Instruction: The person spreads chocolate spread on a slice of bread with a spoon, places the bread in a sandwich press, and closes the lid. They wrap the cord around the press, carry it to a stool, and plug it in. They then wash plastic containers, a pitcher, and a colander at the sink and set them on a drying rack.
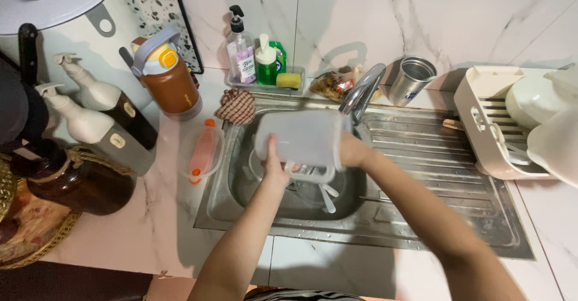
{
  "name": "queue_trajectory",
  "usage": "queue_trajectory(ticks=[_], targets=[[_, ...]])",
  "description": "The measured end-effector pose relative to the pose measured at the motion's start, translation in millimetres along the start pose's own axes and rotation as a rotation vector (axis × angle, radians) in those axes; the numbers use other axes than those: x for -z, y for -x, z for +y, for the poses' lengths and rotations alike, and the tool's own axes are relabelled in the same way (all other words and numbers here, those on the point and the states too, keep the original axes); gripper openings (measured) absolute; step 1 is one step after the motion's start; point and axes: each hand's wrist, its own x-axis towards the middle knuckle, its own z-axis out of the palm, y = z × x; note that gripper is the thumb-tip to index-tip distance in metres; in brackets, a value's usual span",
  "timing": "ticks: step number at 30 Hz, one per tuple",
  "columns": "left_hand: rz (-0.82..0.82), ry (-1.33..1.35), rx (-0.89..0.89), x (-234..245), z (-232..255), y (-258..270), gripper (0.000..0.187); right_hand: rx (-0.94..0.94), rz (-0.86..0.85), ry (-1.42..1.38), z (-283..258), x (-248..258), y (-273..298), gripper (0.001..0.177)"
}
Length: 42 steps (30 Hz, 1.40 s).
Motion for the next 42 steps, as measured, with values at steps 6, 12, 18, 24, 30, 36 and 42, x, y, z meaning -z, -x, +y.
queue_trajectory(ticks=[6, 12, 18, 24, 30, 36, 42], targets=[[-0.131, -0.19, 0.119, -8, -10, -8, 0.111, 0.163, 0.141, 0.282, -17, -6, -29, 0.042], [0.085, -0.096, 0.098, -11, -1, -16, 0.099, 0.206, 0.176, 0.249, -25, -9, -62, 0.044], [-0.036, -0.052, 0.095, -2, 7, -27, 0.087, 0.237, 0.116, 0.176, -15, -10, -85, 0.045], [0.085, -0.077, 0.127, -3, 9, -36, 0.087, 0.281, 0.092, 0.123, -13, -15, -95, 0.047], [0.054, -0.108, 0.11, 2, 12, -33, 0.084, 0.275, 0.08, 0.083, -11, -20, -101, 0.05], [0.012, -0.038, 0.086, -4, 14, -39, 0.086, 0.238, 0.053, 0.047, -4, -18, -103, 0.052], [0.056, 0.008, 0.087, 0, 18, -45, 0.086, 0.223, 0.047, -0.003, -11, -28, -111, 0.055]])
